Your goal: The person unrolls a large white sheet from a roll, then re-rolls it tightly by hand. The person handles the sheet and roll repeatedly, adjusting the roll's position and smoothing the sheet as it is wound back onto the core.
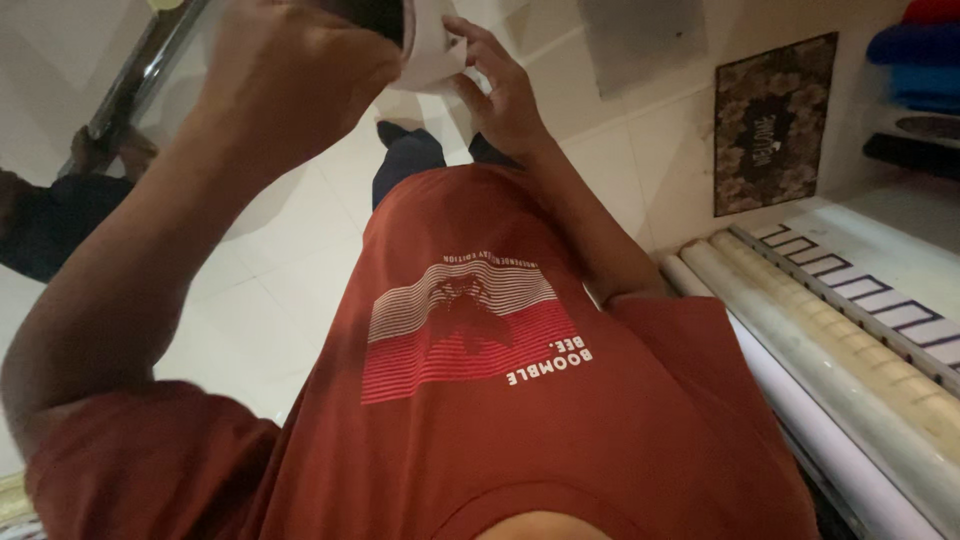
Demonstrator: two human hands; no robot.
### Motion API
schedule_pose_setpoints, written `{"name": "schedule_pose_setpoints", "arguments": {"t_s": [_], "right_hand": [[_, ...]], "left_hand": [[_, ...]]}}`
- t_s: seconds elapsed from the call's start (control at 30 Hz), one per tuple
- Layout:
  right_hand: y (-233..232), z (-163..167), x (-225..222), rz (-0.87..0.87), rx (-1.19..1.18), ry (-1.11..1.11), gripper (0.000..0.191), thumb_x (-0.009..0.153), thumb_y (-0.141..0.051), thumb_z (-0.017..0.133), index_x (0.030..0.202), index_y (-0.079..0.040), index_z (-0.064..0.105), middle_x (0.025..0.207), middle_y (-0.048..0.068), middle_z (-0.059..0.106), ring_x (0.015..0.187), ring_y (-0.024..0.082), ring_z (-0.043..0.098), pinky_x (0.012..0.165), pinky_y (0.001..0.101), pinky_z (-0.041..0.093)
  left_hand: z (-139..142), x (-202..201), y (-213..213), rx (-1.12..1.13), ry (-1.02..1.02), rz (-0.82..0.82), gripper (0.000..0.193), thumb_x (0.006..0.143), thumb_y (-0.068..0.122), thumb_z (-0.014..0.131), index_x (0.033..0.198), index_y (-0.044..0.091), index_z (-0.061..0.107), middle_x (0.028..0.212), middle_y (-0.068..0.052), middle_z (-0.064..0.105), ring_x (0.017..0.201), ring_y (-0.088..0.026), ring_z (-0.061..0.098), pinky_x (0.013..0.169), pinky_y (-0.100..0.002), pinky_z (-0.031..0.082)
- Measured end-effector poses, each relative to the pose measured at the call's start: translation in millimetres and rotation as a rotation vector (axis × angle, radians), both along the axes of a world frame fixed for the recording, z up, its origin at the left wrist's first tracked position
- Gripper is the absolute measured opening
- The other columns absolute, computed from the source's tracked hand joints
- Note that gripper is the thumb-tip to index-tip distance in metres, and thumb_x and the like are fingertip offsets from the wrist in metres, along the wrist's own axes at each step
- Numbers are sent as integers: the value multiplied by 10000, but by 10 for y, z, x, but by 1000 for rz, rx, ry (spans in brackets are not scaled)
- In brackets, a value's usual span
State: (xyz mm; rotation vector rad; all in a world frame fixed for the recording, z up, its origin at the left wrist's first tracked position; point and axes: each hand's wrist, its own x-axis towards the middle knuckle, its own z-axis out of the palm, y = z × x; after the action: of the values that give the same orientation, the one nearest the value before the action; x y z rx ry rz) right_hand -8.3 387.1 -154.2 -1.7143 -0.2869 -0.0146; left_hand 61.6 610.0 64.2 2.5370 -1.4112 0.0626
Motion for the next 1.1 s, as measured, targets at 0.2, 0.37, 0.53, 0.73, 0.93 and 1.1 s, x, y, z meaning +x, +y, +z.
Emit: {"name": "schedule_pose_setpoints", "arguments": {"t_s": [0.2,0.37,0.53,0.73,0.93,1.1], "right_hand": [[30,12,58,-12,-81,-52,106,1074,-88,709,1128,-49,627,1598,77,505,1425,275,595,1166,399,545],[42,7,105,13,-97,-106,159,1076,-87,711,1212,-34,648,1600,98,489,1461,305,536,1153,407,527],[64,34,159,58,-72,-64,187,1082,-99,691,1254,-27,677,1607,134,442,1431,288,561,1081,379,555],[72,19,127,4,-90,-135,127,1087,-82,697,1202,-35,671,1586,104,509,1469,312,537,1186,420,494],[71,-51,-33,-18,-76,-53,131,1063,-94,676,1186,-68,642,1561,115,540,1380,296,612,1128,407,525],[138,-61,-103,-277,-54,38,220,1062,-113,649,1281,-100,626,1344,25,688,1179,188,711,952,351,580]], "left_hand": [[567,21,58,90,19,-80,183,960,238,818,888,81,759,807,-54,741,711,-141,718,648,-293,565],[1308,3,201,248,-48,-109,211,977,258,814,930,65,742,846,-68,732,754,-168,709,686,-318,561],[1425,-24,238,217,-35,-19,245,994,278,810,971,50,725,884,-81,723,796,-194,700,724,-342,557],[690,-39,-29,111,19,103,289,1015,302,804,1021,31,704,930,-97,713,847,-226,689,770,-372,552],[-97,-150,31,106,118,98,371,995,394,833,916,68,675,788,-62,689,809,-251,695,762,-383,539],[-467,-198,40,-9,-122,56,304,976,358,798,867,117,647,686,6,666,666,-162,685,866,-355,539]]}}
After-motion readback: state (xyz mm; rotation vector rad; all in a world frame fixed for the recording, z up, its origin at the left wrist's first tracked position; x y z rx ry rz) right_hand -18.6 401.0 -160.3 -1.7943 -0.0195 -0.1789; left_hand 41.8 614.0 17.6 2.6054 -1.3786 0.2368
